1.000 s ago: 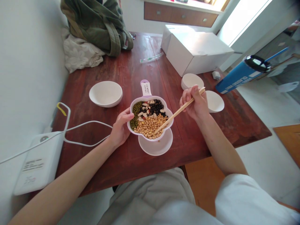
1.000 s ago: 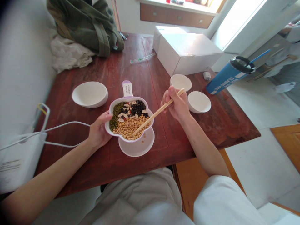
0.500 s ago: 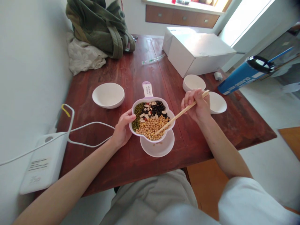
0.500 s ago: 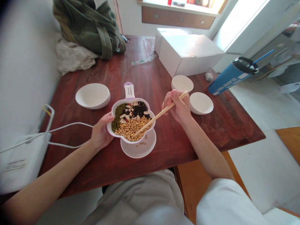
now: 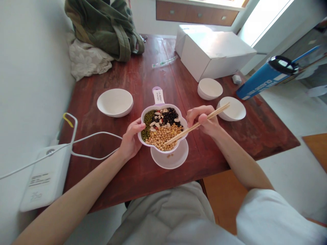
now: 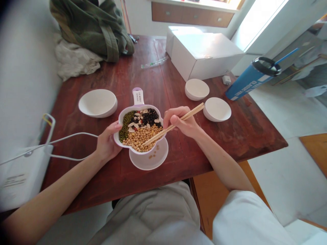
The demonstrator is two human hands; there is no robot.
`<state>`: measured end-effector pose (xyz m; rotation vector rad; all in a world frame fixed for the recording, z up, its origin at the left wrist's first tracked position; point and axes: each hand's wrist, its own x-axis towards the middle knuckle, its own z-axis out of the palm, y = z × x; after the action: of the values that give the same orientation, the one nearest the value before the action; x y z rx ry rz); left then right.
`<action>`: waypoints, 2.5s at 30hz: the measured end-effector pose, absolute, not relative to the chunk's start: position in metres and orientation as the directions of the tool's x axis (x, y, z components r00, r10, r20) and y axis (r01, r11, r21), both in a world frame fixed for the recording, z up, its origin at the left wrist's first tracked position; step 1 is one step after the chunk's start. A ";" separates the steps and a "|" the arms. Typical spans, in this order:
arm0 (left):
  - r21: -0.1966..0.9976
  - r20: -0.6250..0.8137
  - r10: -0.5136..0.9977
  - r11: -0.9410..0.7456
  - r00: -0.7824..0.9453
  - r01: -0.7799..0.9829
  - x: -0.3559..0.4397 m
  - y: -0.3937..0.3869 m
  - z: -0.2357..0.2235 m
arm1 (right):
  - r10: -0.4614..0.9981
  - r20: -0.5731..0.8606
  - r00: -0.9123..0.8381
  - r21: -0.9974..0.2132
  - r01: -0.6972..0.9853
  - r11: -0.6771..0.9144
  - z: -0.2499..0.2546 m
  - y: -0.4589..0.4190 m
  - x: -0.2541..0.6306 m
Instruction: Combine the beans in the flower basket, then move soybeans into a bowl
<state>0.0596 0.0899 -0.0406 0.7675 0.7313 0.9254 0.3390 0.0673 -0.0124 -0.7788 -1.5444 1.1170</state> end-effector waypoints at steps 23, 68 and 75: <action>0.801 -0.239 0.869 0.429 0.434 -0.418 0.057 0.091 -0.041 | 0.894 0.415 -0.170 -0.900 -0.222 0.375 -0.028 0.071 0.333; 0.863 -0.028 0.819 0.309 0.574 -0.399 0.050 0.095 -0.050 | 0.917 0.399 0.023 -0.886 -0.247 0.392 -0.029 0.074 0.322; 0.885 0.002 0.824 0.262 0.566 -0.384 0.051 0.099 -0.055 | 0.918 0.394 0.045 -0.899 -0.189 0.395 -0.028 0.072 0.322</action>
<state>0.0507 0.0994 -0.0554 0.9983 0.5235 0.8700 0.3223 0.0717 -0.0280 -0.7726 -1.2281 0.9889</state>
